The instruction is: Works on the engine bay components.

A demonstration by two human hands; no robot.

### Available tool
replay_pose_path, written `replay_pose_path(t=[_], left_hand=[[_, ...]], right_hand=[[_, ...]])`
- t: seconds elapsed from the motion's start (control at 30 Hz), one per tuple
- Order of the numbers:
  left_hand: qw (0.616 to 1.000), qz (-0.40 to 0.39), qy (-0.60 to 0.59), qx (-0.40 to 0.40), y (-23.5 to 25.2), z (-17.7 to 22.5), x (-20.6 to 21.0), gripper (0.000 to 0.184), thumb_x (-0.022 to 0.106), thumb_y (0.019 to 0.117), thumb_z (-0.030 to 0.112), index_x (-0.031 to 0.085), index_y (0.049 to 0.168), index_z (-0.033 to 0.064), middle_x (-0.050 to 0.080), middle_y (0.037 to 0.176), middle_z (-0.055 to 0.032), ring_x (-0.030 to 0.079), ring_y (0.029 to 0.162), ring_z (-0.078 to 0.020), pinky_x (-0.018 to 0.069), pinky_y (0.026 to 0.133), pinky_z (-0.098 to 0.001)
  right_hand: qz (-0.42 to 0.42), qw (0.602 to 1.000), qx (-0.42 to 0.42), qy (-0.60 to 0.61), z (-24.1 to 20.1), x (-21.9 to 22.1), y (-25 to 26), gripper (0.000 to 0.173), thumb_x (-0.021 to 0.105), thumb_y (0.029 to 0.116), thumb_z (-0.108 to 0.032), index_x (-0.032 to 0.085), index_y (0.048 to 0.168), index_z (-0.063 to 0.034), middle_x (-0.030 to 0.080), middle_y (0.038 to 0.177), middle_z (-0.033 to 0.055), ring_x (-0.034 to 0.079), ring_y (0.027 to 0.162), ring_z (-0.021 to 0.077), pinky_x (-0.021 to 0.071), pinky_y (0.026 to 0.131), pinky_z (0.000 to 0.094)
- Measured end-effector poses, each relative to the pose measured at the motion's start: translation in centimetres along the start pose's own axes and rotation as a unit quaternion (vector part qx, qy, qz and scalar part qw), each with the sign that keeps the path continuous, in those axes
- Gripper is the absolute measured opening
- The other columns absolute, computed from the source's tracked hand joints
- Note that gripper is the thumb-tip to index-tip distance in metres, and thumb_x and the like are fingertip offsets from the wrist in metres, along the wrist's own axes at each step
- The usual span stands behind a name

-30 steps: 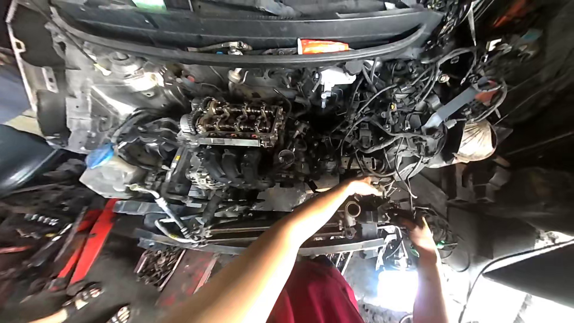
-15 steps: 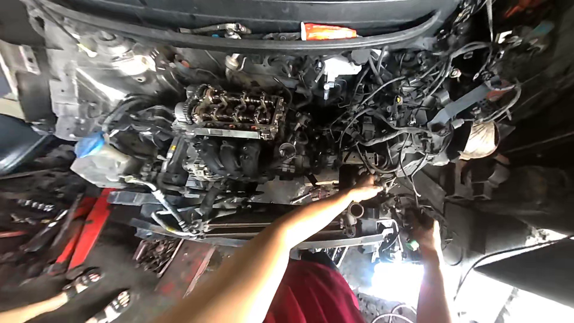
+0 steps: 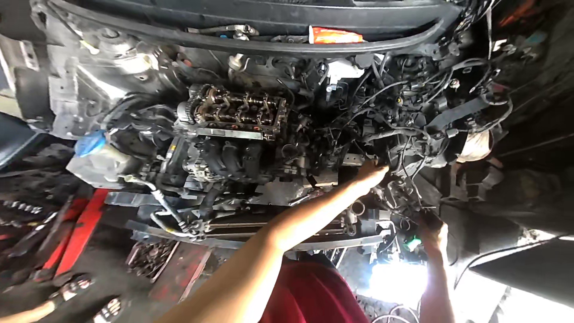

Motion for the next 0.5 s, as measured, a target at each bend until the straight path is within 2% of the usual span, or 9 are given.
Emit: replay_pose_path(t=[0.07, 0.13, 0.2, 0.27, 0.33, 0.4, 0.47, 0.5], left_hand=[[0.999, 0.014, -0.051, -0.01, -0.4, 0.2, -0.5, 0.022, 0.058, 0.1043, 0.021, 0.063, 0.113, 0.0017, 0.063, 0.099, -0.0134, 0.06, 0.085, -0.022, 0.053, 0.074, -0.0415], [0.996, 0.032, -0.075, -0.026, -1.1, 0.0, -1.6, 0.022, 0.057, 0.1044, 0.02, 0.061, 0.117, 0.0034, 0.063, 0.1, -0.0128, 0.06, 0.086, -0.0216, 0.053, 0.074, -0.041], [0.995, 0.044, -0.075, -0.044, -2.1, -0.7, -3.0, 0.026, 0.058, 0.1034, 0.016, 0.058, 0.126, 0.0033, 0.062, 0.109, -0.0156, 0.061, 0.094, -0.0242, 0.0537, 0.081, -0.0432], [0.992, 0.065, -0.089, -0.058, -2.8, -1.7, -4.1, 0.027, 0.059, 0.0981, 0.005, 0.056, 0.125, 0.0022, 0.062, 0.108, -0.0159, 0.062, 0.093, -0.0244, 0.0539, 0.08, -0.0426], [0.99, 0.07, -0.101, -0.07, -3.2, -2.1, -4.6, 0.031, 0.059, 0.096, 0.0, 0.056, 0.127, 0.0011, 0.062, 0.114, -0.0179, 0.062, 0.099, -0.0265, 0.0544, 0.084, -0.0445], [0.992, 0.058, -0.093, -0.07, -3.6, -1.5, -4.1, 0.03, 0.06, 0.0956, 0.0, 0.056, 0.126, 0.0, 0.061, 0.119, -0.0186, 0.061, 0.105, -0.0265, 0.0533, 0.088, -0.0442], [0.996, 0.037, -0.063, -0.058, -3.9, -0.9, -3.3, 0.03, 0.063, 0.093, -0.001, 0.059, 0.123, -0.0017, 0.062, 0.119, -0.0188, 0.06, 0.106, -0.026, 0.0526, 0.09, -0.044], [0.997, 0.028, -0.048, -0.054, -4.1, -0.6, -3.0, 0.029, 0.064, 0.0931, 0.001, 0.061, 0.122, -0.0019, 0.062, 0.12, -0.0188, 0.06, 0.108, -0.0259, 0.0522, 0.092, -0.0444]], right_hand=[[-0.015, 1.0, 0.016, -0.015, 0.7, 0.4, 0.7, 0.027, 0.064, 0.1013, -0.018, 0.07, 0.114, 0.0048, 0.071, 0.104, 0.0239, 0.069, 0.099, 0.0352, 0.0506, 0.094, 0.0585], [-0.031, 0.999, 0.029, -0.034, 1.0, 1.1, 1.3, 0.028, 0.062, 0.1023, -0.02, 0.069, 0.116, 0.004, 0.071, 0.108, 0.0248, 0.068, 0.104, 0.0377, 0.0495, 0.097, 0.0598], [-0.053, 0.996, 0.042, -0.049, 0.9, 1.9, 1.6, 0.031, 0.06, 0.1032, -0.02, 0.068, 0.12, 0.0041, 0.069, 0.115, 0.0266, 0.066, 0.112, 0.0405, 0.0471, 0.102, 0.0609], [-0.083, 0.992, 0.056, -0.071, 1.0, 2.9, 1.8, 0.033, 0.06, 0.1023, -0.022, 0.068, 0.123, 0.0025, 0.068, 0.121, 0.0272, 0.063, 0.119, 0.0425, 0.045, 0.105, 0.063], [-0.129, 0.987, 0.064, -0.078, 1.3, 4.3, 2.3, 0.036, 0.063, 0.1009, -0.026, 0.066, 0.127, -0.0003, 0.067, 0.125, 0.0259, 0.062, 0.122, 0.0423, 0.044, 0.106, 0.0644], [-0.175, 0.982, 0.05, -0.06, 0.9, 5.3, 2.7, 0.047, 0.071, 0.0965, -0.027, 0.061, 0.136, -0.0029, 0.065, 0.13, 0.0231, 0.06, 0.124, 0.0393, 0.0443, 0.107, 0.062], [-0.188, 0.981, 0.017, -0.041, -1.1, 5.0, 2.9, 0.06, 0.075, 0.0937, -0.025, 0.053, 0.144, -0.0008, 0.059, 0.138, 0.0261, 0.057, 0.129, 0.0403, 0.0441, 0.11, 0.059], [-0.172, 0.985, -0.008, -0.016, -2.8, 4.2, 3.1, 0.061, 0.075, 0.0942, -0.02, 0.05, 0.146, 0.0023, 0.057, 0.14, 0.0279, 0.057, 0.129, 0.0396, 0.0451, 0.11, 0.0552]])
Point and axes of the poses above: each hand's wrist, its own y-axis towards the middle knuckle, its own x-axis out of the palm, z = x × y, the point moved 10 cm from there along y, towards the middle knuckle
